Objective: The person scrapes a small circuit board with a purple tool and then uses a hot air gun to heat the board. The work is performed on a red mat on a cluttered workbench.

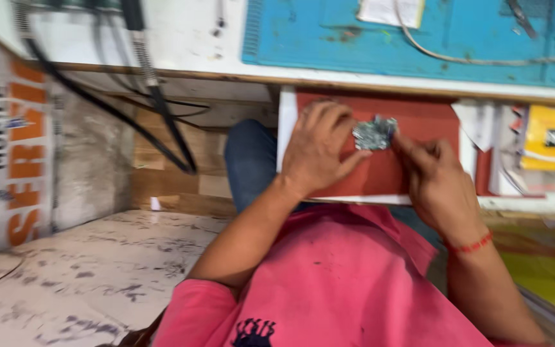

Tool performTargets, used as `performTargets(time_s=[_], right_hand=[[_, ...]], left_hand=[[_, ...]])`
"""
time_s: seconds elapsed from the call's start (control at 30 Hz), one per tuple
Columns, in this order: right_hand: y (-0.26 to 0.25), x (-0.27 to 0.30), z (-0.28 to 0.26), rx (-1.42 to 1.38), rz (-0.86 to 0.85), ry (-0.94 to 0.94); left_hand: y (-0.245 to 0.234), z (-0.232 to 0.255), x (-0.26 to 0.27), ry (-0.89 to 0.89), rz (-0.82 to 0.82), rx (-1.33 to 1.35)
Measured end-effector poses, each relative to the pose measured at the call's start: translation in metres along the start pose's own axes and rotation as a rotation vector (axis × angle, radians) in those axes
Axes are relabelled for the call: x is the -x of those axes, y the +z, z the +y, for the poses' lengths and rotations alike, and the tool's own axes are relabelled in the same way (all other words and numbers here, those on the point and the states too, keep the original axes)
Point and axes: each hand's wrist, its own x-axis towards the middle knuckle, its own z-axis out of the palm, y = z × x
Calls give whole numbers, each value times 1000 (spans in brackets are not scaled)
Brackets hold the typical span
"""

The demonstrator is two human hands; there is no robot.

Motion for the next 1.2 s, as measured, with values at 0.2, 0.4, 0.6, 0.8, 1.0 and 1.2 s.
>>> performTargets(time_s=[0.2,0.4,0.6,0.8,1.0,1.2], right_hand=[[0,2,-3,39,-186,5],[-3,-4,-2,-3,-125,-112],[-4,0,-2,-14,-96,-29],[-11,-4,-6,72,-64,108],[-16,-3,-4,63,-62,82],[-15,-2,-1,59,-78,16]], left_hand=[[-4,1,-1,7,-16,-3],[-8,4,-5,7,-24,-1],[-5,3,-2,12,-11,-2],[0,6,-2,57,9,-84],[3,4,-1,62,-4,-128],[4,4,-1,52,-2,-138]])
